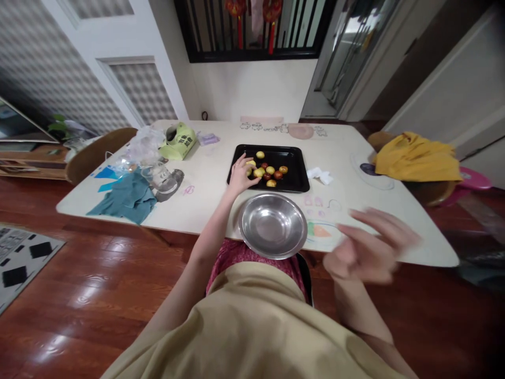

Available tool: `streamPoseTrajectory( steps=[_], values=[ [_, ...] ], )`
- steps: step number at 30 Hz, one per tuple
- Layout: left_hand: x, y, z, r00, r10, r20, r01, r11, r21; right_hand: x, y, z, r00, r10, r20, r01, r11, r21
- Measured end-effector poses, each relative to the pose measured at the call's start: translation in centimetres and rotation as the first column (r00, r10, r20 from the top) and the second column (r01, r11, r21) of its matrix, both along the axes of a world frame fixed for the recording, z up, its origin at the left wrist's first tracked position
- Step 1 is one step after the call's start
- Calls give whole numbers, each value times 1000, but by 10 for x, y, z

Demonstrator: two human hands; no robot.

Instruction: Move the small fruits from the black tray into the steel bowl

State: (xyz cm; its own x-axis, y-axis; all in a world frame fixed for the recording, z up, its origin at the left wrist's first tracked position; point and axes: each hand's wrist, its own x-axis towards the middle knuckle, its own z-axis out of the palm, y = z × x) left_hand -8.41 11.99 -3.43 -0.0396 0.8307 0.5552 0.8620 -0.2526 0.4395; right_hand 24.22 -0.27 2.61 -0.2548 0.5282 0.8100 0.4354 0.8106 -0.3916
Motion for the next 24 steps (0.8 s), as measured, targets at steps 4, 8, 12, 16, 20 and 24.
streamPoseTrajectory(
  steps=[4,8,12,16,20,24],
  values=[
    [20,-43,19,994,-76,81,60,981,187,-32,15,-4,1000,-24,-8,24,1000,6],
    [47,-94,29,986,-134,101,106,964,245,-50,26,-15,996,70,-53,-81,970,-231],
    [63,-123,26,977,-185,108,151,953,264,-59,24,-26,973,209,-100,-231,893,-387],
    [67,-131,22,957,-270,103,232,931,282,-70,23,-31,968,216,-125,-249,866,-434],
    [62,-129,18,940,-326,99,301,930,209,-71,30,-35,974,197,-111,-226,859,-459],
    [51,-127,9,920,-352,174,331,934,134,-62,41,-41,976,216,40,-177,880,-440]
  ],
)
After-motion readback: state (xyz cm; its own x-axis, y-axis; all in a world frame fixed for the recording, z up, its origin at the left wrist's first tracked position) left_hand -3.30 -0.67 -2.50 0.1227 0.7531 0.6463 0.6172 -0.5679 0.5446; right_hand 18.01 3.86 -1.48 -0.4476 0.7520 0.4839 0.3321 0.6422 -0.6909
